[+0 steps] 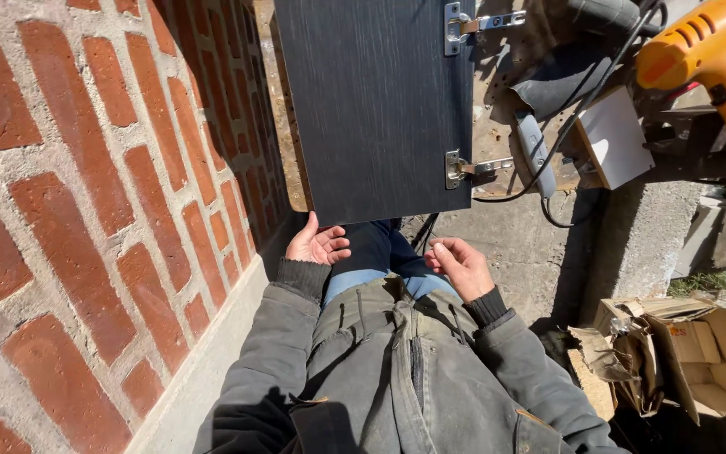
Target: Preparing and finishing a cabinet door panel, including edge trimming, hinge installation, and measuring.
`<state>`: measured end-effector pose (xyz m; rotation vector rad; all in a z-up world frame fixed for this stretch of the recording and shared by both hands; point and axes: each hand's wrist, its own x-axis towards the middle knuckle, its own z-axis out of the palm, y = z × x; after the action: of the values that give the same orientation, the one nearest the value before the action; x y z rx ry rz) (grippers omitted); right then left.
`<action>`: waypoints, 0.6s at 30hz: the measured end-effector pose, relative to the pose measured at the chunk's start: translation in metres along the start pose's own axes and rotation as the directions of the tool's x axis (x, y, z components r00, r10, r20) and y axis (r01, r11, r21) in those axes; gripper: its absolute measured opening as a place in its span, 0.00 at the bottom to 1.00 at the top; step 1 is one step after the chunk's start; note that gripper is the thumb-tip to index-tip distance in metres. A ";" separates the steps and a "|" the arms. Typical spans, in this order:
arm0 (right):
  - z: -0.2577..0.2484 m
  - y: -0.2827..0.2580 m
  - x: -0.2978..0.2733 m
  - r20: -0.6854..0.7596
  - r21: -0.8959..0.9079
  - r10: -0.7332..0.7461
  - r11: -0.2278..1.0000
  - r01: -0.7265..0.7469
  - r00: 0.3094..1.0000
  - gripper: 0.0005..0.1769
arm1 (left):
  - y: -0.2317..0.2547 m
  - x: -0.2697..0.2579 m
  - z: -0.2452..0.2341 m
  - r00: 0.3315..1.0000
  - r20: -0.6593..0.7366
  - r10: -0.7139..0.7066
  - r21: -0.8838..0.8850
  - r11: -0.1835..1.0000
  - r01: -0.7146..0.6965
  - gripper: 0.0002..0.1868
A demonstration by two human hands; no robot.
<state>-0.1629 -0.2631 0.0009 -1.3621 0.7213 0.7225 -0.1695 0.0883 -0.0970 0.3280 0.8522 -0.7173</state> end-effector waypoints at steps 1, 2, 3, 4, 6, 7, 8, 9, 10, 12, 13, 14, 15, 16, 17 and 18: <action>-0.001 -0.003 0.002 0.028 0.013 -0.005 1.000 0.004 1.000 0.21 | 0.003 -0.001 0.009 1.000 -0.007 0.022 -0.040 0.999 -0.022 0.35; -0.001 -0.004 0.004 0.072 0.022 -0.007 1.000 0.005 0.997 0.20 | 0.006 -0.008 0.014 0.998 -0.027 0.055 -0.085 0.995 -0.057 0.35; -0.009 -0.010 -0.006 0.016 0.028 -0.001 1.000 0.001 1.000 0.20 | 0.002 -0.002 0.014 1.000 -0.006 0.003 -0.080 0.997 -0.003 0.35; -0.010 -0.020 -0.004 0.013 0.010 -0.028 1.000 0.028 1.000 0.20 | 0.007 0.000 0.012 0.999 -0.033 0.022 -0.088 0.996 -0.025 0.36; -0.015 -0.039 -0.003 -0.007 -0.002 -0.052 0.999 0.052 0.999 0.19 | 0.014 0.001 0.007 0.998 -0.057 0.024 -0.091 0.995 -0.029 0.36; -0.020 -0.046 -0.004 -0.072 -0.037 -0.101 0.994 0.099 0.992 0.18 | 0.016 0.002 0.005 0.996 -0.078 0.036 -0.055 0.998 -0.041 0.36; -0.025 -0.055 -0.002 -0.124 -0.077 -0.153 0.986 0.145 0.980 0.18 | 0.019 0.002 0.003 0.993 -0.101 0.061 -0.022 0.998 -0.063 0.35; -0.032 -0.066 -0.003 -0.130 -0.076 -0.153 0.987 0.144 0.980 0.18 | 0.019 -0.006 0.025 0.994 -0.099 0.056 -0.020 0.998 -0.058 0.35; -0.037 -0.078 -0.002 -0.242 -0.140 -0.289 0.955 0.261 0.926 0.16 | 0.022 -0.013 0.047 0.989 -0.133 0.068 0.026 0.998 -0.065 0.34; -0.043 -0.106 -0.002 -0.336 -0.210 -0.420 0.906 0.368 0.843 0.15 | 0.022 -0.026 0.078 0.981 -0.170 0.091 0.077 0.994 -0.078 0.34; -0.043 -0.123 -0.004 -0.389 -0.338 -0.477 0.870 0.359 0.788 0.12 | 0.019 -0.033 0.087 0.972 -0.226 0.069 0.143 0.989 -0.037 0.37; -0.044 -0.141 -0.004 -0.435 -0.460 -0.537 0.823 0.335 0.723 0.10 | 0.018 -0.037 0.097 0.959 -0.279 0.049 0.209 0.978 0.011 0.40; -0.041 -0.153 -0.003 -0.435 -0.454 -0.539 0.823 0.342 0.721 0.10 | 0.016 -0.038 0.093 0.959 -0.278 0.056 0.216 0.976 0.006 0.40; -0.040 -0.165 -0.004 -0.395 -0.615 -0.684 0.693 0.376 0.614 0.08 | 0.014 -0.037 0.090 0.957 -0.288 -0.017 0.343 0.932 0.119 0.40; -0.039 -0.177 -0.006 -0.321 -0.755 -0.805 0.536 0.378 0.499 0.05 | 0.011 -0.037 0.086 0.947 -0.309 -0.086 0.460 0.858 0.228 0.39; -0.034 -0.184 -0.007 -0.324 -0.752 -0.807 0.536 0.383 0.493 0.05 | 0.007 -0.036 0.085 0.949 -0.306 -0.079 0.467 0.856 0.223 0.39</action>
<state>-0.0206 -0.3106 0.1124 -2.3689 0.4187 -0.2412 -0.1325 0.0643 -0.0161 0.8501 0.9573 -1.0596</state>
